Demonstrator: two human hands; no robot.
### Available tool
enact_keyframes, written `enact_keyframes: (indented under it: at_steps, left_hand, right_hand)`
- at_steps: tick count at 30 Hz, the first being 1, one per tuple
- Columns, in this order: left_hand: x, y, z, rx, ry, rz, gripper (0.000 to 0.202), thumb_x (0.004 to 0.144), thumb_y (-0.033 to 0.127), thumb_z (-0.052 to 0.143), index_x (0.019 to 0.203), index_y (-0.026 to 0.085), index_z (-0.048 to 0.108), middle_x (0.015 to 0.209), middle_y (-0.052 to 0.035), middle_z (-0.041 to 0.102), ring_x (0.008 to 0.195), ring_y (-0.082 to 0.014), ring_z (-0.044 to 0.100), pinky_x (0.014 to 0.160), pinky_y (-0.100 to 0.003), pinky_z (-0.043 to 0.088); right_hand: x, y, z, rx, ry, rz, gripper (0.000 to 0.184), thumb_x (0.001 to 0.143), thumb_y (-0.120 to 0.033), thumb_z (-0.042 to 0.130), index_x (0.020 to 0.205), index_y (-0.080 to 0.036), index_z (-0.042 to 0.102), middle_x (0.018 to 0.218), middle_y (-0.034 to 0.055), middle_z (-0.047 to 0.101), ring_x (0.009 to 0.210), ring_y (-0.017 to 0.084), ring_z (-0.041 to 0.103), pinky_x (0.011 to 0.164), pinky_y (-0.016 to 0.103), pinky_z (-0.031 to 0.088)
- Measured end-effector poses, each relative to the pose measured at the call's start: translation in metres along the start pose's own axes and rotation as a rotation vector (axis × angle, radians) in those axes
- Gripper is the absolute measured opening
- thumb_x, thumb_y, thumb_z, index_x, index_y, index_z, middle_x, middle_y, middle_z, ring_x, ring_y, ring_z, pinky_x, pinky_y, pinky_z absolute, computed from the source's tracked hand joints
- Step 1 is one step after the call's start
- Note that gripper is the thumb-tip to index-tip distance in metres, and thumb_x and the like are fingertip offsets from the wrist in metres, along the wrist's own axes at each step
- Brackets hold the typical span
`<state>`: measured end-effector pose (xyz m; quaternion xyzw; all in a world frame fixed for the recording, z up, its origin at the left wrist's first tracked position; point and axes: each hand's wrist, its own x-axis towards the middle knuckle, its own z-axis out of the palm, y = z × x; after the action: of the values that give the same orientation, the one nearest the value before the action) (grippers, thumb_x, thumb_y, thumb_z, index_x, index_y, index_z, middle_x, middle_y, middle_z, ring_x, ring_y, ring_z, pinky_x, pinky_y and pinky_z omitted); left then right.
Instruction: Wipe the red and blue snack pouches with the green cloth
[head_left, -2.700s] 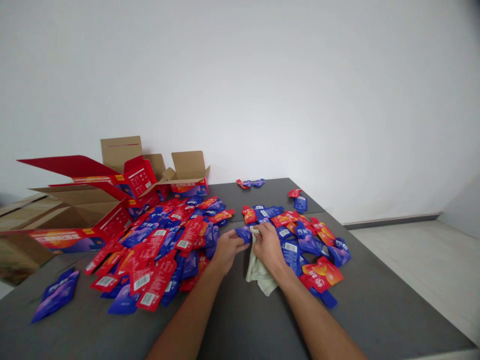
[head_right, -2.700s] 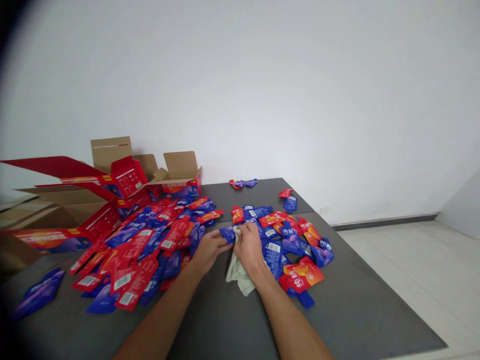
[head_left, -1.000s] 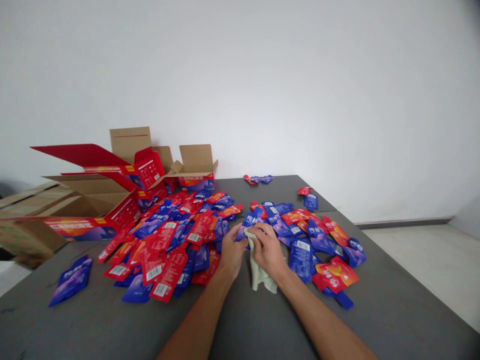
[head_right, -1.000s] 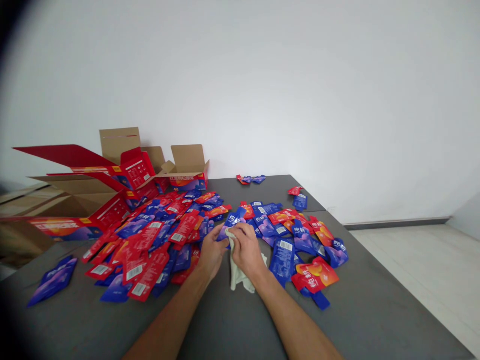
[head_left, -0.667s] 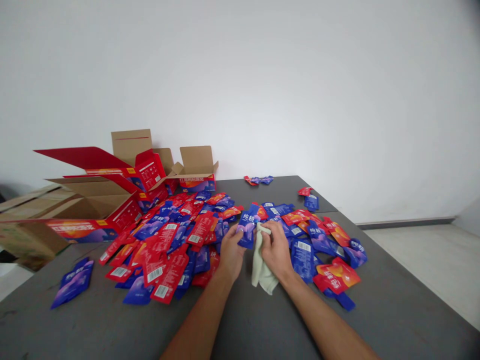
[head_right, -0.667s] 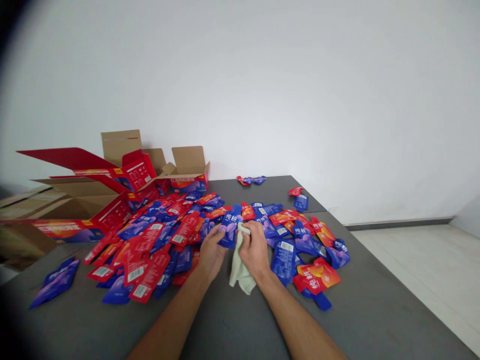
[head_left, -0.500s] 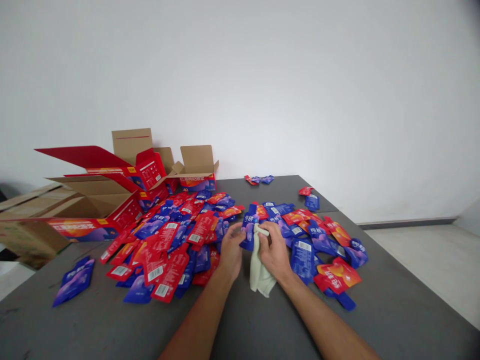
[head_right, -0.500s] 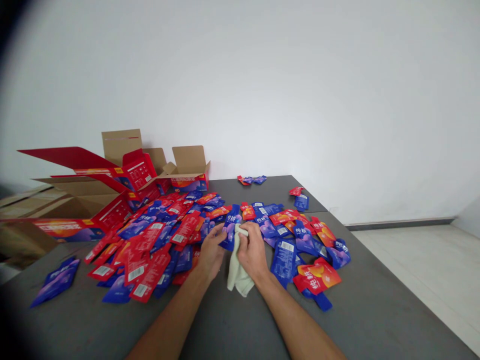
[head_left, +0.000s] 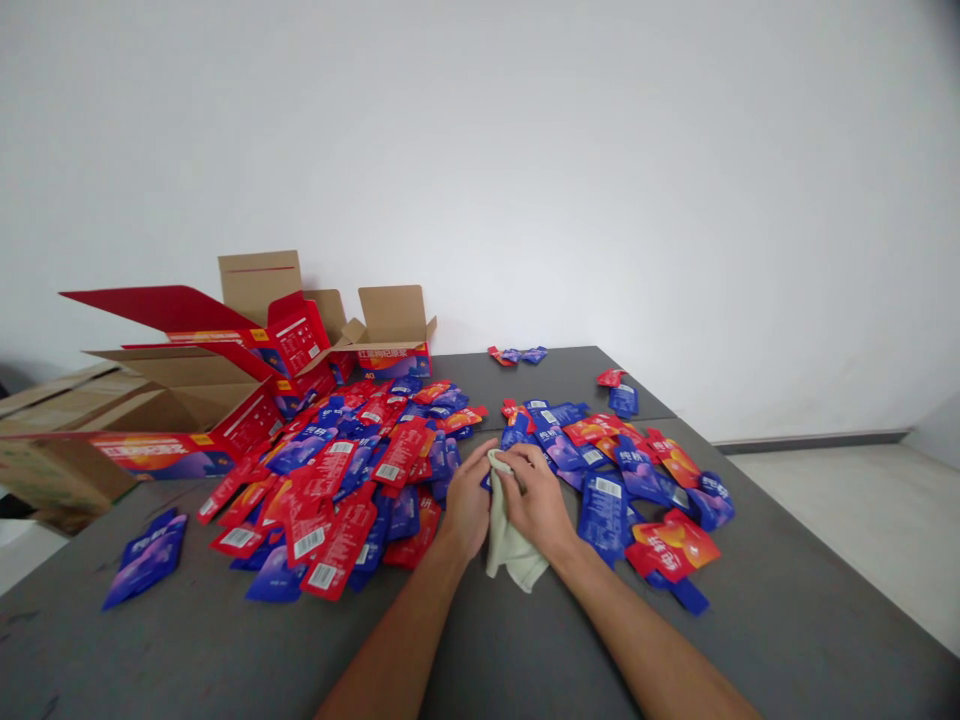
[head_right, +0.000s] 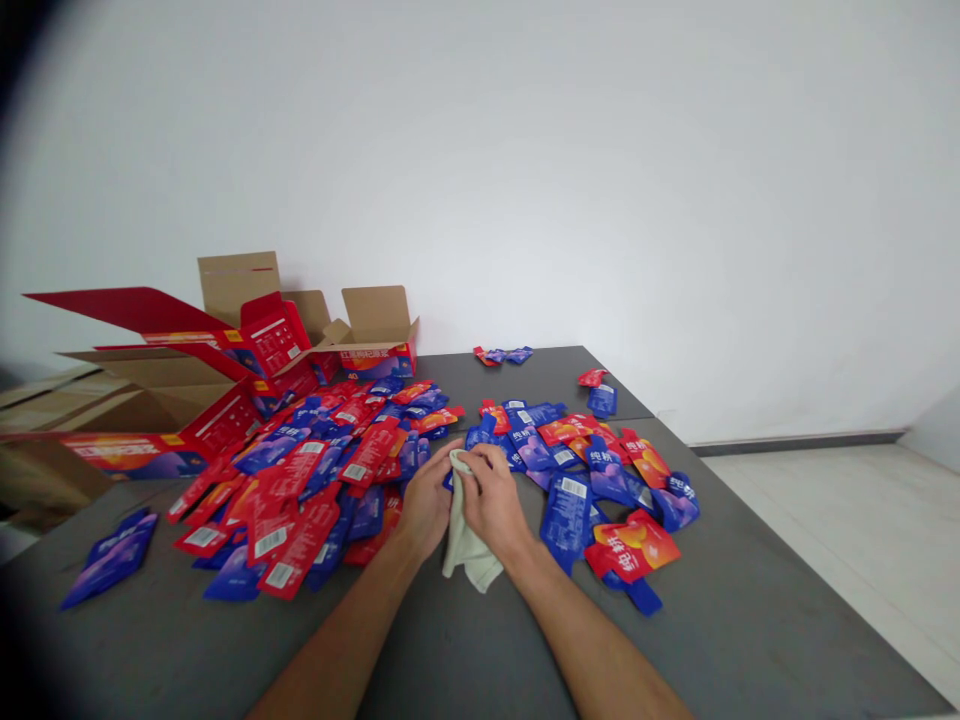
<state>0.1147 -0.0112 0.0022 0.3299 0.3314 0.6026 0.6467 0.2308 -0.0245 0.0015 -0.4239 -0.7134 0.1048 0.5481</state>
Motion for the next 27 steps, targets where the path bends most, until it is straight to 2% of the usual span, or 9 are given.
enact_keyframes:
  at_steps: [4,8,10,14,16,19,22,25,27]
  left_hand:
    - [-0.003,0.000,0.004,0.034,-0.128,-0.008,0.044,0.065,0.014,0.068,0.109,0.018,0.073,0.115,-0.0086,0.072,0.106,-0.0240,0.065,0.091,-0.032,0.050]
    - [-0.004,-0.004,0.006,0.040,-0.130,-0.062,0.049,0.063,0.013,0.068,0.112,0.019,0.073,0.114,-0.0082,0.072,0.098,-0.0233,0.066,0.080,-0.030,0.052]
    - [-0.003,-0.004,0.006,0.024,-0.117,-0.059,0.051,0.063,0.015,0.069,0.114,0.020,0.072,0.116,-0.0086,0.071,0.094,-0.0215,0.066,0.075,-0.028,0.051]
    - [-0.002,0.000,0.000,0.050,-0.063,-0.029,0.051,0.070,0.021,0.068,0.121,0.022,0.067,0.119,-0.0082,0.069,0.085,-0.0153,0.066,0.062,-0.020,0.047]
    - [0.000,0.002,-0.003,0.097,-0.038,0.000,0.048,0.074,0.022,0.065,0.123,0.023,0.066,0.121,-0.0079,0.068,0.086,-0.0152,0.066,0.061,-0.019,0.047]
    - [0.004,0.005,-0.007,0.252,0.014,0.103,0.052,0.072,0.013,0.061,0.123,0.025,0.066,0.126,-0.0064,0.067,0.102,-0.0204,0.065,0.079,-0.026,0.052]
    - [0.008,0.012,-0.012,0.466,0.099,0.262,0.057,0.069,0.004,0.057,0.120,0.025,0.068,0.129,-0.0054,0.066,0.122,-0.0253,0.057,0.107,-0.038,0.043]
    - [0.012,0.026,-0.021,0.619,0.159,0.418,0.054,0.075,0.005,0.054,0.123,0.025,0.068,0.133,-0.0059,0.063,0.130,-0.0275,0.051,0.116,-0.044,0.032]
    - [0.014,0.036,-0.030,0.726,0.193,0.539,0.054,0.076,0.004,0.053,0.123,0.025,0.067,0.134,-0.0059,0.063,0.133,-0.0274,0.048,0.120,-0.044,0.026]
  right_hand:
    - [0.007,0.006,-0.013,-0.074,0.068,0.034,0.027,0.096,-0.020,0.048,0.113,-0.023,0.069,0.108,0.0101,0.061,0.102,0.023,0.058,0.093,0.040,0.050]
    - [0.012,0.017,-0.027,-0.150,0.196,0.081,0.028,0.096,-0.024,0.048,0.114,-0.023,0.069,0.110,0.0111,0.060,0.104,0.025,0.057,0.096,0.044,0.049]
    - [0.010,0.019,-0.026,-0.147,0.150,0.058,0.028,0.095,-0.023,0.048,0.113,-0.023,0.070,0.109,0.0108,0.061,0.103,0.025,0.058,0.095,0.044,0.050]
    - [0.003,0.013,-0.010,-0.101,-0.056,-0.032,0.032,0.093,-0.015,0.047,0.113,-0.023,0.071,0.105,0.0103,0.063,0.098,0.024,0.058,0.089,0.040,0.051]
    - [0.000,0.008,-0.003,-0.093,-0.118,-0.046,0.035,0.091,-0.012,0.045,0.113,-0.022,0.070,0.105,0.0111,0.062,0.099,0.024,0.058,0.089,0.040,0.052]
    - [-0.002,0.005,0.001,-0.097,-0.136,-0.032,0.035,0.091,-0.011,0.045,0.112,-0.022,0.071,0.105,0.0120,0.062,0.100,0.024,0.059,0.088,0.039,0.052]
    - [-0.001,0.005,-0.001,-0.107,-0.113,-0.013,0.031,0.091,-0.014,0.047,0.109,-0.022,0.071,0.104,0.0117,0.062,0.098,0.024,0.059,0.088,0.040,0.052]
    - [-0.001,0.006,-0.003,-0.125,-0.113,-0.005,0.029,0.090,-0.014,0.049,0.108,-0.022,0.071,0.105,0.0116,0.061,0.099,0.025,0.058,0.089,0.041,0.051]
    - [-0.001,0.005,-0.003,-0.139,-0.123,0.000,0.030,0.089,-0.013,0.049,0.108,-0.021,0.071,0.106,0.0119,0.061,0.098,0.025,0.058,0.089,0.041,0.051]
